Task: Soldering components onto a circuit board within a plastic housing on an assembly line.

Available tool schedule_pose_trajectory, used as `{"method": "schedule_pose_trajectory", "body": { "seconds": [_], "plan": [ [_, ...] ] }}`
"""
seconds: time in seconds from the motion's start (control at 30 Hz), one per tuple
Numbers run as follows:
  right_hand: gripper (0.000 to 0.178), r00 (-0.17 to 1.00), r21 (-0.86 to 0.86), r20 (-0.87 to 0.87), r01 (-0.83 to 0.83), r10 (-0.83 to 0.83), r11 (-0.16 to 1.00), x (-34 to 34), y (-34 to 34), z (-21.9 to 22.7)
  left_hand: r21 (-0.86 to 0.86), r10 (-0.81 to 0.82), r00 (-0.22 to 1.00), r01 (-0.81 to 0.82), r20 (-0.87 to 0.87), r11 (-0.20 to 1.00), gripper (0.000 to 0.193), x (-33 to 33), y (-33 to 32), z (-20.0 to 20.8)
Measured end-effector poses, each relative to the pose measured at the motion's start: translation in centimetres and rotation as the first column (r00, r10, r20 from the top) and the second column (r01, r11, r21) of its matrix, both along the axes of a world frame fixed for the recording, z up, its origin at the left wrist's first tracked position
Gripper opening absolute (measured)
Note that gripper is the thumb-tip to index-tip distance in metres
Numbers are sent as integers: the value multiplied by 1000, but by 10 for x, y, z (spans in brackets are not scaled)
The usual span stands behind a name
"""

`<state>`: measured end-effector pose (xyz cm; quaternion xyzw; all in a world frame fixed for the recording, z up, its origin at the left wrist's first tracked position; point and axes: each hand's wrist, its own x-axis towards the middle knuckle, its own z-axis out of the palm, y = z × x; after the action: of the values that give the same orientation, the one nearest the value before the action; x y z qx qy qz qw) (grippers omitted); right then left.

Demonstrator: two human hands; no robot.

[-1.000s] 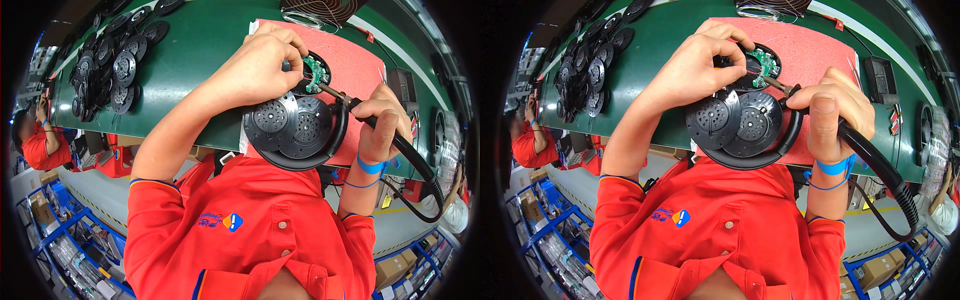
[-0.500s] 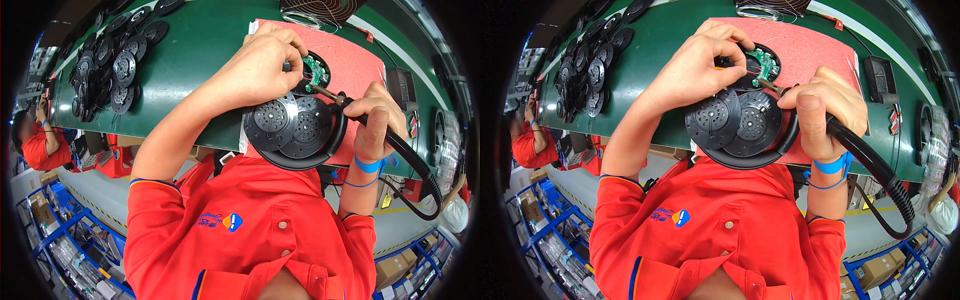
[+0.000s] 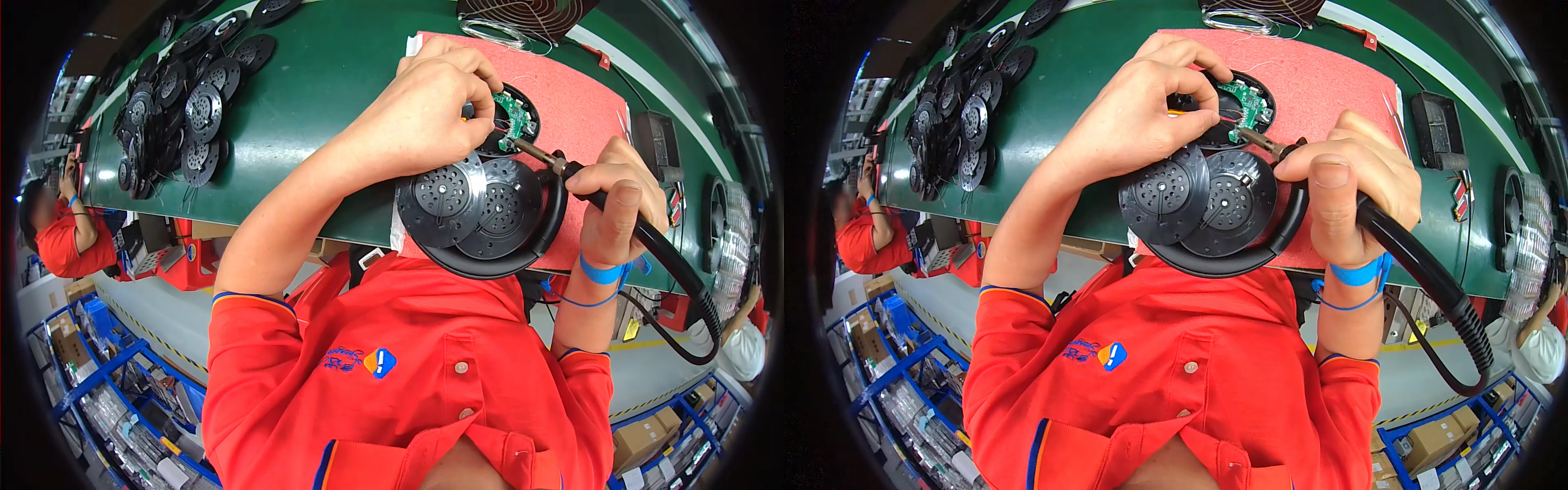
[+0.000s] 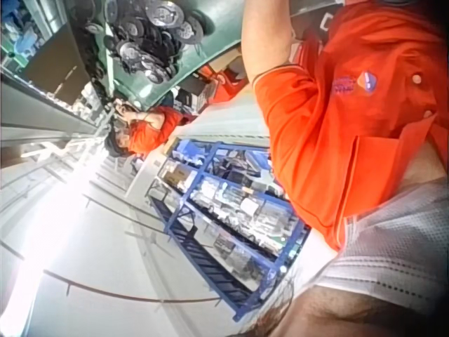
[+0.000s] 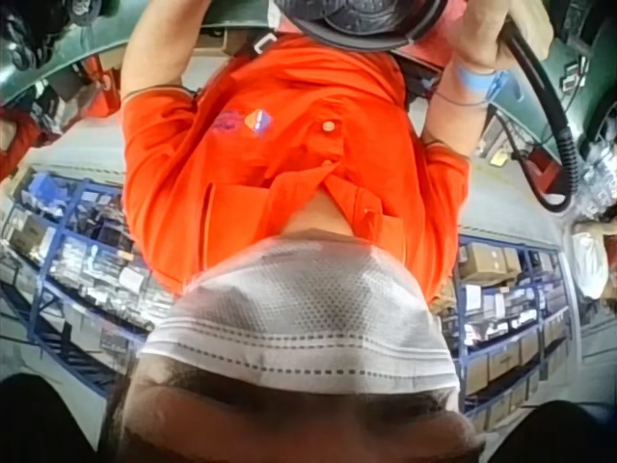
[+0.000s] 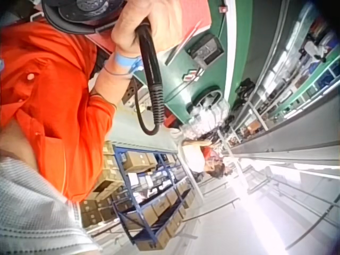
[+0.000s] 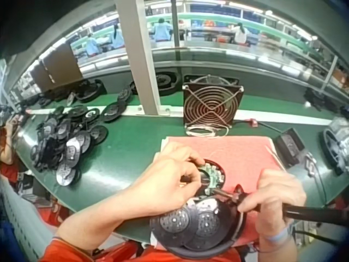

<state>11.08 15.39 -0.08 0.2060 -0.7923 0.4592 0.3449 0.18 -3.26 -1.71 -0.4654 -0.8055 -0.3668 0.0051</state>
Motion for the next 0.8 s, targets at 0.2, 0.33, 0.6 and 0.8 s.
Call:
{"method": "schedule_pose_trajectory", "body": {
  "seconds": [0.2,0.33,0.6,0.8],
  "plan": [
    [41,999,-43,-18,35,-35,998,1,3,-2,-4,-8,1000,8,-24,1000,6,-1,1,0],
    [41,999,-38,-12,47,-47,998,2,4,-2,26,-58,996,60,-71,998,4,-2,2,1],
    [36,1000,-36,-12,13,-14,999,2,5,-4,-28,-124,986,122,-113,992,3,-2,5,4],
    [33,999,14,23,25,-25,1000,1,2,-2,-64,-114,989,108,-99,992,4,-2,5,6]
  ]
}}
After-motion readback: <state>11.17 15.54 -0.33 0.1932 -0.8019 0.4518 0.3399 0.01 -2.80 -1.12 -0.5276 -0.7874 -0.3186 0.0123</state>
